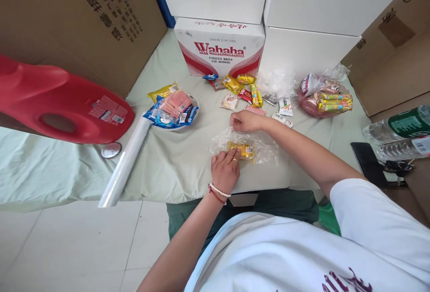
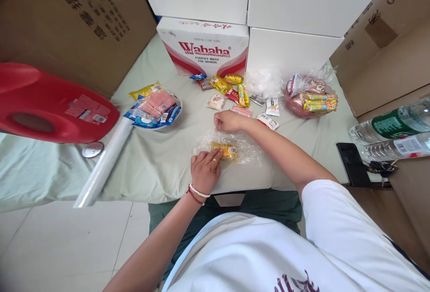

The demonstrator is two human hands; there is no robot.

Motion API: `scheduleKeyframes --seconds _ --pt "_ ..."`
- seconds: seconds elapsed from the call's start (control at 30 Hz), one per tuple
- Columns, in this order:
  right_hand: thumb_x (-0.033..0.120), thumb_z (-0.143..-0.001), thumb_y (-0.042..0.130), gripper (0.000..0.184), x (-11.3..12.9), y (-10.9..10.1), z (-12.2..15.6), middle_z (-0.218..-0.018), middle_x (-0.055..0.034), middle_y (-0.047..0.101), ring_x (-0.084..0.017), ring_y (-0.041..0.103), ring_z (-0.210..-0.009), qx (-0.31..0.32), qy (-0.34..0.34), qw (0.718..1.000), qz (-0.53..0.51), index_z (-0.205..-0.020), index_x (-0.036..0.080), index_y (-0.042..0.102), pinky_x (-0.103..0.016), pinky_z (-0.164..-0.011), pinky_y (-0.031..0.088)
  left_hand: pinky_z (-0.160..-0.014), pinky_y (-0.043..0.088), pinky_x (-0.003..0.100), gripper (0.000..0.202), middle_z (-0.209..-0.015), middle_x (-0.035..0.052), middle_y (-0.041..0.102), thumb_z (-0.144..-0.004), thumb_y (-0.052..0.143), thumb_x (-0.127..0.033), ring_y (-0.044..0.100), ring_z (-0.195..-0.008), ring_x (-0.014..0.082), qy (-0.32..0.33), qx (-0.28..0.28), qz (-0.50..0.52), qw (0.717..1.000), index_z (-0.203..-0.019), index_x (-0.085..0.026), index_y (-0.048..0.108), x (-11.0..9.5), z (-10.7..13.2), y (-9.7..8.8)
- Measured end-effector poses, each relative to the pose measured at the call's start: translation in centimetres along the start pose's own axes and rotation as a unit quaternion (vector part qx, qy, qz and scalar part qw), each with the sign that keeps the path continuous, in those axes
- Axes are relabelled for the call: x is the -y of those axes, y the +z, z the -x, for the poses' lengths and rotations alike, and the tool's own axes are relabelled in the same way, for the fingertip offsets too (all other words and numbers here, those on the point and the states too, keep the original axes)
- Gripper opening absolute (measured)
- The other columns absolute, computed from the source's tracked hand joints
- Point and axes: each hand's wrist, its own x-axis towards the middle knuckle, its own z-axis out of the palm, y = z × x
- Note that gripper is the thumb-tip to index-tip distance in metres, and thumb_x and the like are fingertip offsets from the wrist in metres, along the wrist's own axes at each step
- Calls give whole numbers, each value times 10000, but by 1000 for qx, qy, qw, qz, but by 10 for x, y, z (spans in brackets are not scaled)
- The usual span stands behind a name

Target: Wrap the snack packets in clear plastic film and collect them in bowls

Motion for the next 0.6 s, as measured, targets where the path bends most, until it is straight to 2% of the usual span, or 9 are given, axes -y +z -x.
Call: scheduleKeyframes --seconds 0.07,0.13,0.23,0.37,0.5,0.6 --pt "278 -858 771 414 2 1 1 -1074 -74 766 -184 665 -883 13 -1 999 32 -1243 149 693 -229 -719 406 -861 401 499 429 -1340 96 727 -988 438 -220 613 -1029 304 3 0 -5 1000 -1320 -251 707 0 0 0" --pt "294 -843 781 343 4 3 2 -1039 -75 767 -201 662 -878 34 -4 996 80 -1156 161 739 -243 -703 391 -828 396 487 420 -1338 86 730 -989 444 -207 612 -1004 299 9 -5 -18 1000 -1312 -251 710 -1 0 -1" --pt "311 -911 696 173 5 4 6 -927 -57 750 -184 627 -814 46 -31 994 94 -968 160 760 -251 -684 366 -780 382 469 409 -1326 75 738 -987 454 -176 614 -970 292 18 -17 -44 999 -1293 -246 716 -3 1 -3" --pt "297 -999 566 235 3 1 18 -888 -56 724 -167 588 -802 13 -64 995 73 -912 148 726 -250 -707 352 -771 377 472 392 -1318 78 740 -985 471 -168 615 -981 297 15 -13 -60 998 -1282 -241 716 -6 -1 -5" --pt "305 -1049 480 306 13 3 35 -890 -65 727 -173 591 -793 -25 -15 997 78 -929 156 719 -266 -699 339 -764 378 475 364 -1285 81 752 -985 482 -171 613 -980 301 19 -13 -69 997 -1256 -235 717 -9 -4 -7" --pt "331 -1058 465 320 31 21 51 -921 -80 739 -195 623 -811 -64 26 993 98 -967 180 733 -289 -669 328 -755 391 474 351 -1269 93 753 -979 490 -168 617 -971 297 14 -8 -75 997 -1232 -240 721 -10 -6 -8"
